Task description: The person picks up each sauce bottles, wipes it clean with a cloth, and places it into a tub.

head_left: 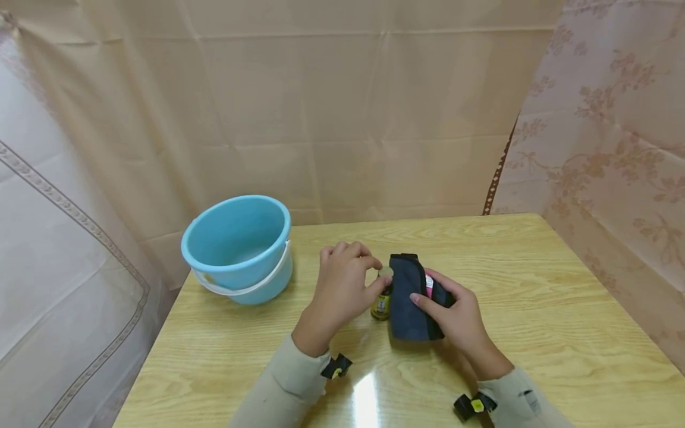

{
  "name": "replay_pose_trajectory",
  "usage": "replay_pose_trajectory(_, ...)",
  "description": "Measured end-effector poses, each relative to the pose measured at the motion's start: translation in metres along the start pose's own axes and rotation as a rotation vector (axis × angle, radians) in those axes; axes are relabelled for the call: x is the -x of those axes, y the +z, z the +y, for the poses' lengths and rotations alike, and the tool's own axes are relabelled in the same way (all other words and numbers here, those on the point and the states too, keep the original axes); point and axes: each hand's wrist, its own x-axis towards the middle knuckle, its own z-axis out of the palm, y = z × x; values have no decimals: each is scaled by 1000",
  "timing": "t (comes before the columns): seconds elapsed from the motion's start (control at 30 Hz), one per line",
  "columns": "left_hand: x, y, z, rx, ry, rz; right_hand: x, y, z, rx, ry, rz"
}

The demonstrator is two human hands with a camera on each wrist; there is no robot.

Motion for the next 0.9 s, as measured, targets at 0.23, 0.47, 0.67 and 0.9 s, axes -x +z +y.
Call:
replay_pose_trajectory(0.23, 0, 0, 1, 45, 35, -21, 6, -5, -7, -56, -54, 49)
replay_pose_trajectory(0.47, 5, -1, -1, 55, 2, -48, 2, 3, 0, -62, -15, -33)
replay_pose_trajectory(0.67, 4, 1, -3, 63, 18, -41, -3, 1, 11, 100, 11, -77)
replay_pose_trajectory(0.9, 0, 0, -1, 51, 21, -58, -8, -3, 20, 279, 30, -114)
